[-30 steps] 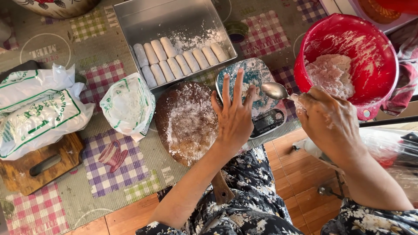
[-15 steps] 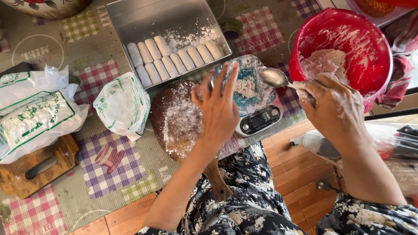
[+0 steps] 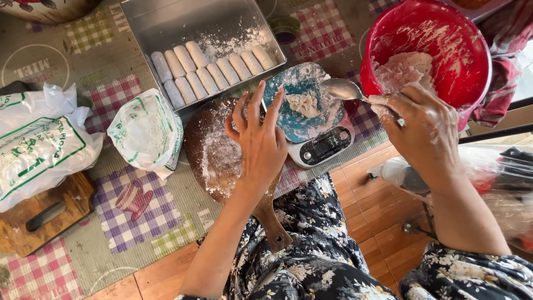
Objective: The person scoops dough from a red bowl onto a digital scale, then rolls the dough into cylindrical shapes on a floured wooden board. The finished rolls are placed into a metal tray.
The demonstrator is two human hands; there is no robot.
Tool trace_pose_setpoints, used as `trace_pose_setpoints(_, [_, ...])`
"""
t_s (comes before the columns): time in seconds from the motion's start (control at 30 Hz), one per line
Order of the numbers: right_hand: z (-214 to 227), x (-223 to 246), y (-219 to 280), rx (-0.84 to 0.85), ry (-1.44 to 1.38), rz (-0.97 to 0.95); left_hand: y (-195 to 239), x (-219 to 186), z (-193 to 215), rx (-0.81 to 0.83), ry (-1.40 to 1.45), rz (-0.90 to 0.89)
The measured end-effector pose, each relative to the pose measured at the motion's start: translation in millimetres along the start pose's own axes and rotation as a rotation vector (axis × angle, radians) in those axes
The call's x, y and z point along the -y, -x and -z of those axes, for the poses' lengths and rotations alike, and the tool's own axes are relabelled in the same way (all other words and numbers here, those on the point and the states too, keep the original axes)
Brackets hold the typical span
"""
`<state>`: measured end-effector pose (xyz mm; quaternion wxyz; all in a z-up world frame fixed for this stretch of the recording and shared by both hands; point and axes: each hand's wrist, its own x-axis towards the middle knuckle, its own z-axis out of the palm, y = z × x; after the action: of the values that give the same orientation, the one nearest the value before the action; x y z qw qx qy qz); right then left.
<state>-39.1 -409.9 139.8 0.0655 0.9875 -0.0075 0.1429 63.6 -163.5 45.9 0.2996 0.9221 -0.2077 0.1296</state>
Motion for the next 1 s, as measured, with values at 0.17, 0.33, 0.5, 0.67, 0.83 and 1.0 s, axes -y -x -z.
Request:
trace_pose_setpoints(0.17, [-15.0, 2.2, 3.8, 0.056, 0.071, 0.032, 1.2, -0.9, -7.1, 0.015, -0.049, -0.023])
trace_pose_setpoints(0.33, [-28.2, 12.0, 12.3, 0.023, 0.013, 0.085, 8.2, -1.8, -15.5, 0.09, -0.072, -0.056])
trace_pose_setpoints(0.5, [-34.3, 14.1, 17.1, 0.0, 0.117, 0.126, 13.6, -6.1, -21.8, 0.12, -0.047, -0.127])
trace_pose_setpoints(0.67, [-49.7, 12.9, 25.0, 0.035, 0.05, 0.082, 12.6, -13.7, -16.9, 0.174, -0.041, -0.171])
trace_pose_setpoints(0.83, [-36.4, 16.1, 22.5, 0.125, -0.004, 0.04, 13.4, -13.3, -21.5, 0.177, -0.031, -0.197])
trace_pose_setpoints(1.0, [-31.9, -14.4, 28.9, -0.016, -0.214, 0.132, 15.9, -9.5, -21.1, 0.195, -0.021, -0.14])
